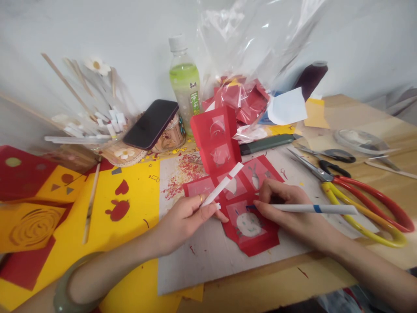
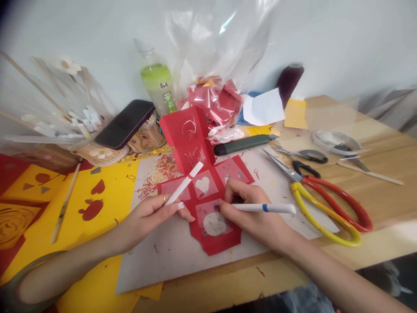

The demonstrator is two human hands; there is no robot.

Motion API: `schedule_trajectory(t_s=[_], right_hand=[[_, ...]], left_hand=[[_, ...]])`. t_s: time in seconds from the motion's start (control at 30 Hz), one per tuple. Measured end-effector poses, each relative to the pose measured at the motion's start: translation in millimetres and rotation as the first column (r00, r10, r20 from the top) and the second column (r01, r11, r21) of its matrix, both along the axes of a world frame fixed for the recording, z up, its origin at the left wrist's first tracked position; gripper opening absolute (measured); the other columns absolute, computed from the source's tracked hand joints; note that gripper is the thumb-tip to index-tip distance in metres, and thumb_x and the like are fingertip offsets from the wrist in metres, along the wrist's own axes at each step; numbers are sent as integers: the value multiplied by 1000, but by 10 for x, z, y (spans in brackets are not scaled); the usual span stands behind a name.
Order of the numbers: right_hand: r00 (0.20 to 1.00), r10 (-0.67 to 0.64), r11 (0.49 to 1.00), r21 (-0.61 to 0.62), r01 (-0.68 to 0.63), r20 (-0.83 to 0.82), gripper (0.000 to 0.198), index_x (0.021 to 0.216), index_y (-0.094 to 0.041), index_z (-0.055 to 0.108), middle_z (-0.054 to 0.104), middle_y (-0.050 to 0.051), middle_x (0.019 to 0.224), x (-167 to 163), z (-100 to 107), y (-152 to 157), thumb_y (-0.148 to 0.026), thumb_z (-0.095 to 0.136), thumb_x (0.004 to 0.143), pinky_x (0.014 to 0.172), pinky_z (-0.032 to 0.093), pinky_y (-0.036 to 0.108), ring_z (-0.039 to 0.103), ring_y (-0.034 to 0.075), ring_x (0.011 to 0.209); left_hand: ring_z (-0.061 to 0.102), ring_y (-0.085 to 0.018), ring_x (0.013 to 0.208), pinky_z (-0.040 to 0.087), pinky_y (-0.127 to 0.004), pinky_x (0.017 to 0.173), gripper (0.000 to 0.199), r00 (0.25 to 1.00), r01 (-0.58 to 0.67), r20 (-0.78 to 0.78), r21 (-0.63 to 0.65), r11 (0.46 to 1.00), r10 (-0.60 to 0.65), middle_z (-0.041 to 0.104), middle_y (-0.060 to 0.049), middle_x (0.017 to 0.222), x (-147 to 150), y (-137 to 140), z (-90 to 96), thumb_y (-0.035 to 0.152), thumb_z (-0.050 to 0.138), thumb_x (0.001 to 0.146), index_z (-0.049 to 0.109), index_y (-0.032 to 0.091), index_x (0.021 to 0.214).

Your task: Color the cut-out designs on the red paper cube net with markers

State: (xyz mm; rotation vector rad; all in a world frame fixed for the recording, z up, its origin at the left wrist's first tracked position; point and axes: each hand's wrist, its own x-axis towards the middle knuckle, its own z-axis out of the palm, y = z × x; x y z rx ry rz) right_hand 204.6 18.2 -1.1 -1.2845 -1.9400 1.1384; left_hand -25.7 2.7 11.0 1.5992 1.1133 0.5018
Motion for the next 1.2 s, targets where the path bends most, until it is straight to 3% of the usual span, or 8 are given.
schedule_trajectory(t_s=[1.2], right_hand=[[1000,26,1000,-1,-26,6,23,58,-21,38,45,-4,53,-15,17,-1,-18,52,76,46,33,23,42,10,49]], left_hand=[[60,-16,90,40,-26,84,32,1000,-10,3,-15,1000,10,68,-1,93,-1,6,2,32,39,91,66,17,89]])
